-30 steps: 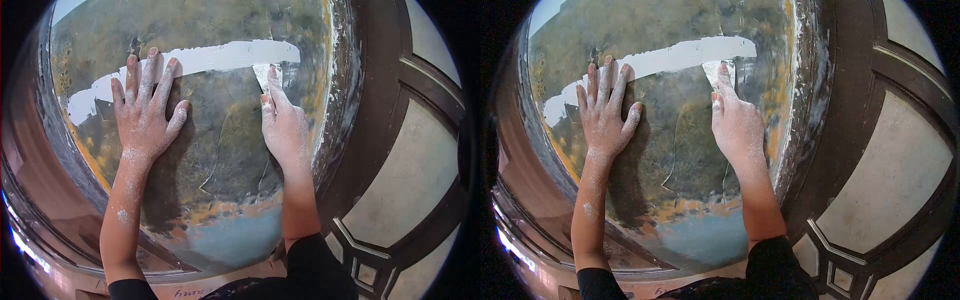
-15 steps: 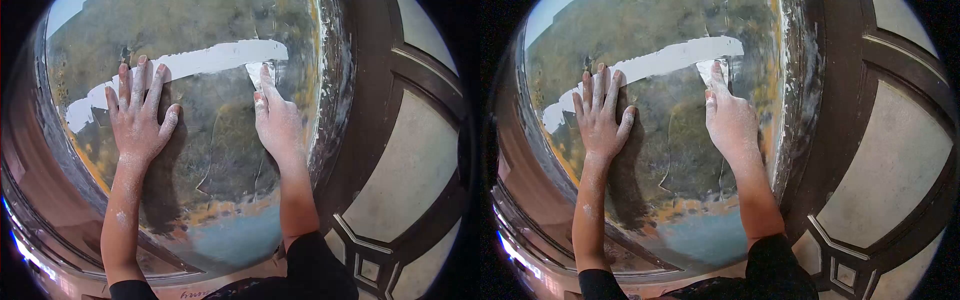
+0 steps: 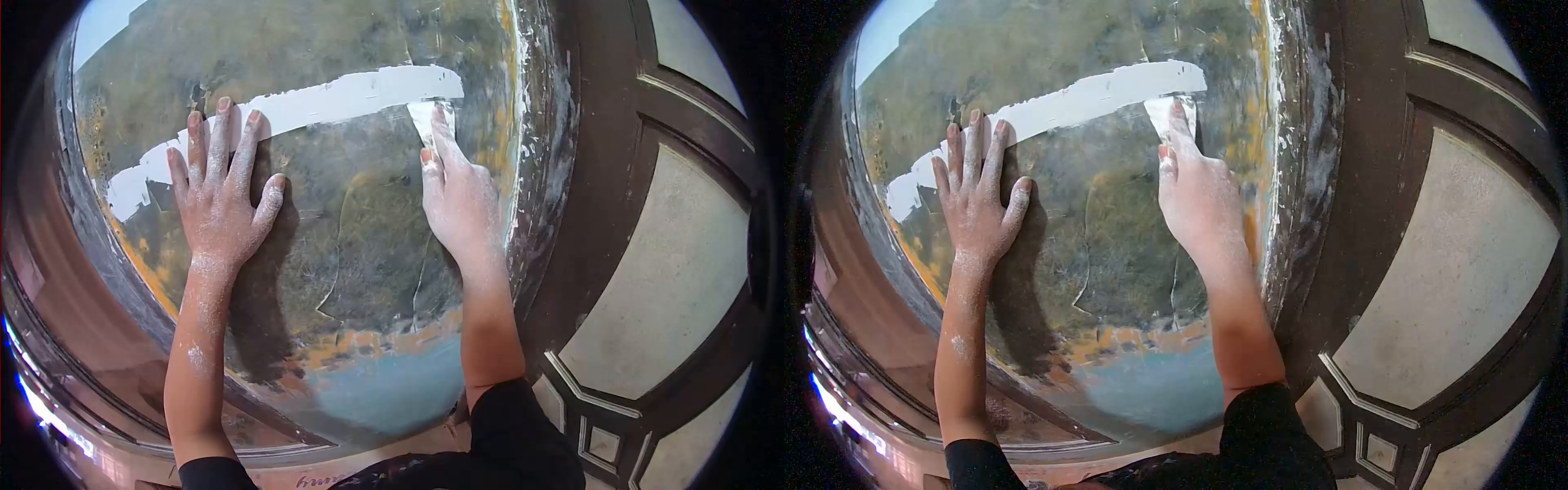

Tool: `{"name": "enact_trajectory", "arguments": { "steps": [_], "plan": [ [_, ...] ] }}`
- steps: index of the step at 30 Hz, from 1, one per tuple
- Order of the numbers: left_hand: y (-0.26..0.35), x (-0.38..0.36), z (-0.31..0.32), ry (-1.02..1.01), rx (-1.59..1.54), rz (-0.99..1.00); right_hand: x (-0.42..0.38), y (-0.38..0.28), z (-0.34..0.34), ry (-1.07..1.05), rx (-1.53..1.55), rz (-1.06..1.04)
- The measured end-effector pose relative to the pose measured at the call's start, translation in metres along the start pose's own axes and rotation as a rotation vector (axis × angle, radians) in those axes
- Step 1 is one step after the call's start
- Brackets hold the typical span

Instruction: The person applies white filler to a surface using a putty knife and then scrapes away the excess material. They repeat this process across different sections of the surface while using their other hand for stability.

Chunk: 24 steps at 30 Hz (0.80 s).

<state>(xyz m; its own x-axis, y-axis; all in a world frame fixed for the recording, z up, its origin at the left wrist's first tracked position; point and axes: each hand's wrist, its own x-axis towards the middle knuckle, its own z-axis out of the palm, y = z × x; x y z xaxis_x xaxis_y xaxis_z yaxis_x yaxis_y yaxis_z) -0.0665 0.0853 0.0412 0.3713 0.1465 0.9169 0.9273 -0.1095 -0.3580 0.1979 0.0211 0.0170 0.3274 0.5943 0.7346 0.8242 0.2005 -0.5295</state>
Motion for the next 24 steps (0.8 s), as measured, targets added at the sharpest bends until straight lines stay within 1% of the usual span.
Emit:
{"name": "enact_trajectory", "arguments": {
  "steps": [3,5,6,9,11,13,15,19,21,22,24],
  "plan": [
    [0.000,0.001,0.001,-0.002,0.014,-0.004,0.003,0.001,-0.002,-0.005,-0.039,-0.002],
    [0.001,0.000,0.001,-0.002,0.022,-0.019,-0.002,0.004,-0.002,-0.049,-0.011,0.009],
    [0.002,0.000,0.000,-0.002,0.017,-0.020,-0.002,0.008,0.003,0.004,-0.004,-0.033],
    [0.000,0.000,0.002,0.005,0.026,-0.011,0.007,0.014,0.003,0.016,-0.044,-0.081],
    [0.001,0.000,0.002,0.001,0.029,-0.011,0.004,0.011,-0.002,0.006,-0.047,-0.068],
    [0.001,-0.001,0.002,-0.015,0.050,-0.019,0.000,0.014,-0.004,-0.080,-0.090,-0.051],
    [0.001,-0.001,0.002,-0.001,0.038,-0.014,-0.002,0.021,0.000,-0.065,-0.083,-0.078],
    [0.001,-0.001,0.003,0.008,0.039,-0.015,0.004,0.016,-0.004,-0.022,0.010,-0.029],
    [0.002,0.000,0.002,0.007,0.043,-0.018,0.008,0.020,0.002,0.049,0.006,-0.070],
    [0.002,-0.001,0.002,0.004,0.046,-0.019,0.003,0.017,-0.001,0.012,-0.010,-0.039],
    [0.000,-0.002,0.003,0.011,0.040,-0.015,0.003,0.018,-0.004,-0.032,-0.063,-0.049]
  ]
}}
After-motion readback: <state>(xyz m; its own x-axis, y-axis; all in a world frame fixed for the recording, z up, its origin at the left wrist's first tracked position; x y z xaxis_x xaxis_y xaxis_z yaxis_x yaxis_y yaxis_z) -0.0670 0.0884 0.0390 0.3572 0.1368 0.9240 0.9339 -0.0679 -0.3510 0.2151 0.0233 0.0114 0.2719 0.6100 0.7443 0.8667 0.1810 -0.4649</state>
